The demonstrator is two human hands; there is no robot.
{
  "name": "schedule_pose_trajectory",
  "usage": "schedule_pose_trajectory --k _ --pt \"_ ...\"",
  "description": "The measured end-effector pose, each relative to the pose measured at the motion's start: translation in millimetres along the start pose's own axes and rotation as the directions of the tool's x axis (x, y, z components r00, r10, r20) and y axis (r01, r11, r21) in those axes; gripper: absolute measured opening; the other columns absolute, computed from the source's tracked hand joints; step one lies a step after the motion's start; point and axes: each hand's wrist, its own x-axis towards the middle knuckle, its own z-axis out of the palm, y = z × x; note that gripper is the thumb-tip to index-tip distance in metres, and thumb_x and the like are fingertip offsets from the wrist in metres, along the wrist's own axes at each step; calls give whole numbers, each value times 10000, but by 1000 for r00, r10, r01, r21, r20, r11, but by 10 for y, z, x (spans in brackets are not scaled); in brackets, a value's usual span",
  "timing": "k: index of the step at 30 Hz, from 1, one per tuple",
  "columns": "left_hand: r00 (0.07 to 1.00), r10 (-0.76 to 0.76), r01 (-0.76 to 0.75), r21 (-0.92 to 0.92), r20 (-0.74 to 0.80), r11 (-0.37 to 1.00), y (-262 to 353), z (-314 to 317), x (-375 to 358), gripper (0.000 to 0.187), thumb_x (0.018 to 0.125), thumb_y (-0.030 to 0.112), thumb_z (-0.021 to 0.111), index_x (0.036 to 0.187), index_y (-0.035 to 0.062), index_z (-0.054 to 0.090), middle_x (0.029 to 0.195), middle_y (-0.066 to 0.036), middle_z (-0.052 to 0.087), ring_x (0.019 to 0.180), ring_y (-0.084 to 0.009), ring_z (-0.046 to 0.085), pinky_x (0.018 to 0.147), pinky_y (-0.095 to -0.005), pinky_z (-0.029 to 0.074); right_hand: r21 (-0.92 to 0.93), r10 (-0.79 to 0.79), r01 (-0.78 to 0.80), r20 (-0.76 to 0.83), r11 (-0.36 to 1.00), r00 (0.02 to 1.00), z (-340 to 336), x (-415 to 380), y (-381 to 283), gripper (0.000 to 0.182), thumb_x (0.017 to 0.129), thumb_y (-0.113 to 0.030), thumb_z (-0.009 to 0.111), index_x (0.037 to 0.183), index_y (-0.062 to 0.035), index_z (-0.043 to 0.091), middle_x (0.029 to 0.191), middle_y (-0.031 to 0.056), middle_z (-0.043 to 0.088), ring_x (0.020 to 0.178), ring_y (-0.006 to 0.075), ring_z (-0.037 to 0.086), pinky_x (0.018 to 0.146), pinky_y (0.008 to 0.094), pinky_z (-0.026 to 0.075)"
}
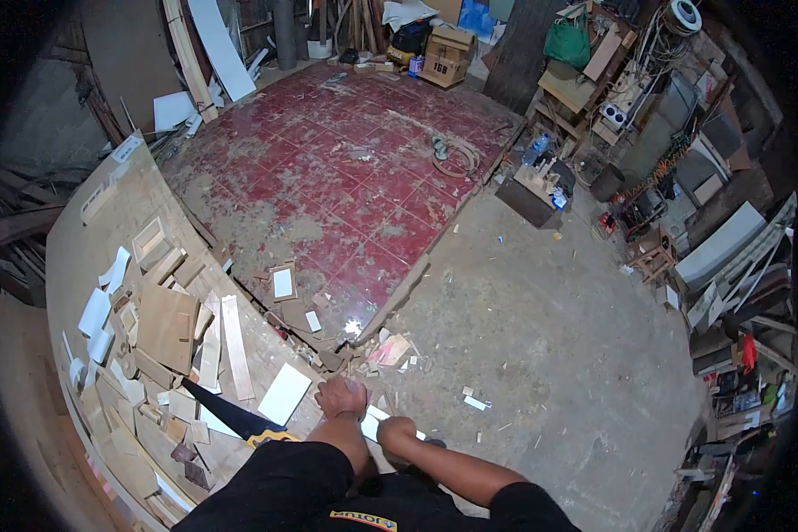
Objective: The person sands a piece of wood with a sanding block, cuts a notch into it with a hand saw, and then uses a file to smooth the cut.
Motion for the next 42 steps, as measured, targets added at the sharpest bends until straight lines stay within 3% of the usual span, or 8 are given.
schedule_pose_trajectory --k 4,6,12,15,24,26,30,42 --pt "999 22 -20 33 -40 999 -33 70 -17 588 845 541 535 1180 67 631 1216 -139 626 1202 -306 512 1021 -459 367 -51 -25 32 139 998 990 -524 -586 116 279 853 -201 711 1117 -122 753 1161 55 730 1036 229 713 769 359 580" --pt "1000 2 -2 33 -20 999 5 2 -14 581 839 536 546 1167 65 636 1220 -136 625 1206 -305 508 1020 -458 369 -17 -2 3 39 1000 999 -364 -432 121 197 891 -153 658 1044 -142 781 1077 30 753 919 209 734 633 387 588" --pt "998 -3 2 -17 -68 1000 32 5 -47 553 834 524 564 1138 67 637 1209 -141 628 1192 -314 515 1022 -466 362 97 -65 76 -107 992 992 4 -49 13 189 847 -139 665 991 -107 784 1028 120 756 928 276 742 678 403 585" --pt "995 3 -2 3 -104 1000 -20 133 -3 547 835 524 563 1130 69 638 1192 -145 634 1187 -318 517 1023 -469 357 -87 -112 114 25 990 993 -239 -382 81 205 884 -155 657 1042 -165 788 1098 45 750 953 242 733 675 425 587" --pt "994 1 -5 -28 -113 1000 -47 146 -47 568 839 528 558 1153 61 637 1208 -157 633 1196 -323 513 1024 -471 354 -30 -134 134 -10 991 991 -26 -144 -50 185 868 -153 661 1008 -116 776 1050 98 756 956 263 736 685 407 585" --pt "993 18 -20 -19 -116 1000 15 70 16 573 843 528 553 1161 59 636 1212 -159 632 1196 -324 513 1025 -472 352 144 73 -57 -109 988 991 65 -6 -104 185 817 -102 709 992 -112 771 1042 115 754 958 273 736 693 417 587" --pt "997 3 -5 -14 -79 1000 -11 101 25 574 857 538 531 1164 65 636 1229 -158 623 1202 -318 507 1025 -472 354 23 -166 164 111 986 980 -665 -826 306 187 817 -104 725 1000 -78 756 1053 123 750 953 282 737 750 408 589" --pt "1000 -4 5 19 -22 1000 23 35 -13 575 838 533 560 1161 64 637 1227 -152 625 1200 -316 512 1026 -467 375 136 -164 167 -37 977 986 -224 -481 278 224 887 -147 587 1018 -70 752 1001 153 749 904 314 743 686 432 586"
